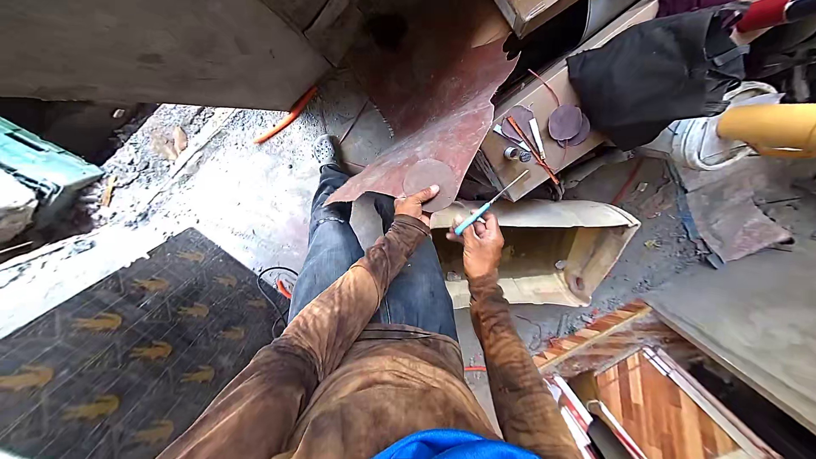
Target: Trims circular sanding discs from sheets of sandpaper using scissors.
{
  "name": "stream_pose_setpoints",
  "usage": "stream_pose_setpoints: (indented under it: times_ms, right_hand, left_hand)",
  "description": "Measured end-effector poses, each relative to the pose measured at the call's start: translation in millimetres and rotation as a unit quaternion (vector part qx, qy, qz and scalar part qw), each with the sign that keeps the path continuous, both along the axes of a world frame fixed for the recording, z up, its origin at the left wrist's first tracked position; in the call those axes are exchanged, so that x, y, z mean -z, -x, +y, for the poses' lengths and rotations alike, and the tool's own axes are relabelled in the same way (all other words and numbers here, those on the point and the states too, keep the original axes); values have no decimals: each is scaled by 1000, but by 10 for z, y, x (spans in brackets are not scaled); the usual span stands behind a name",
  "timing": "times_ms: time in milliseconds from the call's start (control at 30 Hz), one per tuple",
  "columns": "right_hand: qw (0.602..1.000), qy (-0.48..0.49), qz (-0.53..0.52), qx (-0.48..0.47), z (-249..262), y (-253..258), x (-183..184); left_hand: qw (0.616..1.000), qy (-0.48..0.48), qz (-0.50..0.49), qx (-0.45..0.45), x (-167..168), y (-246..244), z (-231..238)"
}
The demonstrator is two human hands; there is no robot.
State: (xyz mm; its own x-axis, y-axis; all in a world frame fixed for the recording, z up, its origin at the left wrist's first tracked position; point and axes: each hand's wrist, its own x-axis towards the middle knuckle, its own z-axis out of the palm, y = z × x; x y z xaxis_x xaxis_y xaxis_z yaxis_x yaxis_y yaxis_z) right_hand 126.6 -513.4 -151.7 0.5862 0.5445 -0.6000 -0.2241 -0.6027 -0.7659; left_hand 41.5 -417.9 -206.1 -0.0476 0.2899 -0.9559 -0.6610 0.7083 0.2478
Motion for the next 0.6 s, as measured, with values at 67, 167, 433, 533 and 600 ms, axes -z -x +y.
stream_pose_setpoints:
  times_ms: [67, 167, 433, 533, 600]
  right_hand:
    - [995, 5, 14, -97, -255, -61, -164]
    - [978, -16, 50, -199, -507, -21, -305]
    - [968, -74, 73, -229, -288, 315, -113]
    - [971, -80, 57, -218, -176, 341, -32]
    - [973, -88, 52, -208, -166, 319, 11]
  left_hand:
    - [1000, -10, 9, -10, -39, 108, 36]
    - [1000, -10, 13, -27, -125, 182, 90]
    - [996, 10, -2, -83, -186, 111, 214]
    - [999, 9, -26, -31, -251, 143, 107]
    - [999, 9, -34, -6, -253, 124, 47]
